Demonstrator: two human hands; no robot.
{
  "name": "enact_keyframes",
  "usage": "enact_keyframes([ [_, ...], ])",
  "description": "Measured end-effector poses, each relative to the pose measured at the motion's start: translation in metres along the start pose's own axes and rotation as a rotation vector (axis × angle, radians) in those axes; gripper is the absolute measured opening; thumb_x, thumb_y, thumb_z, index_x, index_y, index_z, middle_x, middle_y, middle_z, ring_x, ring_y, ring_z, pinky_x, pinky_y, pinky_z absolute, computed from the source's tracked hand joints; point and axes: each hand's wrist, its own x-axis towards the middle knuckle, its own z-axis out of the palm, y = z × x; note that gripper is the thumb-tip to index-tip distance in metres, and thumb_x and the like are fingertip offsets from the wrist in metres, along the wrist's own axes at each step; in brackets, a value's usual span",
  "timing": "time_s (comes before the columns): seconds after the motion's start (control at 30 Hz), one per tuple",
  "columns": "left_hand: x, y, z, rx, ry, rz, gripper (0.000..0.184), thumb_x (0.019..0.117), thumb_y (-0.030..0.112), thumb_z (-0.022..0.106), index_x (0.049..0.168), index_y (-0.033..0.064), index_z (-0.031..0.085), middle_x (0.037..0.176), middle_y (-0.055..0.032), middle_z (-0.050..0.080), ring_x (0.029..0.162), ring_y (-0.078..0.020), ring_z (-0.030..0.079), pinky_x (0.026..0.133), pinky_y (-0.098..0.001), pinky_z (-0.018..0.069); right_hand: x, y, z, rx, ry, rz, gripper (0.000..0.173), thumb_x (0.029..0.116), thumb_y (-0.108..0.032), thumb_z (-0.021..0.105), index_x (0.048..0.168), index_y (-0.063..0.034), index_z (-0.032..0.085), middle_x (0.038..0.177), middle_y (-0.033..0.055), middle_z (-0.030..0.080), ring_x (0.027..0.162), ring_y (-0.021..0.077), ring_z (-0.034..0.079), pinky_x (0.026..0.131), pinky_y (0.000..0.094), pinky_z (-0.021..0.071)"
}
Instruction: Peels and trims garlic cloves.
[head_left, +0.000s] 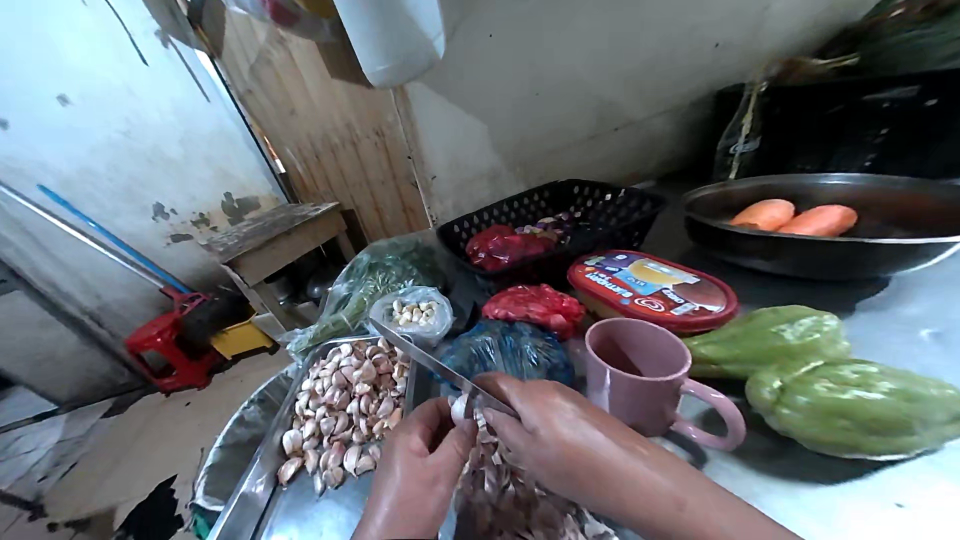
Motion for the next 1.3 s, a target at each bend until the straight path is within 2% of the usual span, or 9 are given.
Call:
enact_keyframes([
  [0.17, -0.001, -0.001, 0.001, 0.123, 0.043, 0.065, 0.02, 0.0974, 0.023, 0.063, 0.105, 0.0055, 0.069, 0.085, 0.0023, 0.068, 0.074, -0.0037, 0.064, 0.07, -0.0225, 0.0544, 0.001, 0.003, 0.003, -0.037, -0.008, -0.042, 0.043, 0.1096, -0.022, 0.044, 0.152, -0.0165, 0.049, 0.119, 0.019, 0.069, 0.111, 0.0364, 0.067, 0.096, 0.0563, 0.0506],
  [0.43, -0.003, -0.004, 0.0, 0.119, 0.002, 0.078, 0.02, 0.0997, 0.024, 0.058, 0.104, 0.007, 0.068, 0.085, 0.0023, 0.067, 0.073, -0.0045, 0.064, 0.067, -0.0232, 0.0534, 0.001, 0.001, 0.004, -0.068, -0.046, -0.033, 0.039, 0.11, -0.022, 0.042, 0.146, -0.0107, 0.052, 0.115, 0.02, 0.069, 0.109, 0.0369, 0.067, 0.094, 0.0554, 0.0515],
  [0.5, -0.003, -0.005, 0.0, 0.29, 0.01, 0.157, 0.026, 0.1, 0.027, 0.056, 0.104, 0.0046, 0.069, 0.087, -0.0019, 0.068, 0.077, -0.0085, 0.064, 0.073, -0.0283, 0.0539, 0.001, -0.001, 0.003, -0.063, -0.056, -0.021, 0.038, 0.1101, -0.022, 0.042, 0.144, -0.0094, 0.053, 0.114, 0.0207, 0.068, 0.109, 0.0374, 0.067, 0.094, 0.0552, 0.0513],
  [0.57, -0.004, -0.01, 0.002, 0.505, 0.071, 0.313, 0.03, 0.0994, 0.026, 0.058, 0.103, -0.0002, 0.071, 0.089, -0.0103, 0.069, 0.082, -0.0189, 0.067, 0.079, -0.0388, 0.0555, 0.001, -0.003, 0.003, -0.067, -0.069, -0.004, 0.037, 0.1105, -0.022, 0.042, 0.143, -0.0087, 0.053, 0.113, 0.0206, 0.068, 0.108, 0.0368, 0.067, 0.093, 0.0547, 0.0516],
  [0.63, -0.004, -0.016, 0.005, 0.636, 0.137, 0.451, 0.027, 0.0975, 0.024, 0.059, 0.099, 0.0005, 0.072, 0.086, -0.0112, 0.07, 0.081, -0.0238, 0.069, 0.076, -0.044, 0.0558, 0.001, -0.004, 0.004, -0.078, -0.074, 0.006, 0.036, 0.1103, -0.022, 0.042, 0.141, -0.0079, 0.054, 0.112, 0.0205, 0.068, 0.107, 0.0369, 0.067, 0.093, 0.0546, 0.052],
  [0.77, -0.006, -0.017, 0.007, 0.803, 0.168, 0.553, 0.025, 0.0958, 0.022, 0.059, 0.099, 0.0005, 0.073, 0.09, -0.0133, 0.072, 0.087, -0.0299, 0.072, 0.077, -0.0477, 0.0584, 0.001, -0.005, 0.005, -0.104, -0.083, 0.015, 0.034, 0.1102, -0.021, 0.042, 0.137, -0.0068, 0.055, 0.111, 0.0204, 0.068, 0.107, 0.0367, 0.067, 0.093, 0.0539, 0.052],
  [0.9, -0.004, -0.026, 0.01, 0.992, 0.295, 0.728, 0.029, 0.0946, 0.025, 0.06, 0.098, -0.0002, 0.074, 0.092, -0.0145, 0.074, 0.086, -0.0325, 0.074, 0.073, -0.0453, 0.061, 0.001, -0.004, 0.005, -0.123, -0.091, 0.015, 0.033, 0.1101, -0.021, 0.042, 0.136, -0.0058, 0.055, 0.111, 0.0203, 0.068, 0.107, 0.0369, 0.067, 0.092, 0.0535, 0.0522],
  [1.07, -0.003, -0.029, 0.015, 1.152, 0.383, 0.804, 0.03, 0.0958, 0.026, 0.056, 0.097, 0.0018, 0.074, 0.089, -0.0133, 0.073, 0.084, -0.0313, 0.074, 0.069, -0.0422, 0.0607, 0.003, -0.005, 0.004, -0.1, -0.098, 0.056, 0.034, 0.1095, -0.021, 0.043, 0.138, -0.0065, 0.055, 0.114, 0.0206, 0.067, 0.11, 0.0364, 0.066, 0.094, 0.0535, 0.0517],
  [1.3, 0.0, -0.031, 0.019, 1.138, 0.403, 0.841, 0.026, 0.0932, 0.023, 0.059, 0.098, 0.0029, 0.075, 0.088, -0.0113, 0.073, 0.082, -0.0288, 0.073, 0.068, -0.0395, 0.0605, 0.001, -0.008, 0.0, -0.098, -0.11, 0.081, 0.031, 0.1088, -0.018, 0.043, 0.135, -0.0041, 0.054, 0.112, 0.0216, 0.066, 0.108, 0.0366, 0.065, 0.092, 0.0526, 0.0516],
])
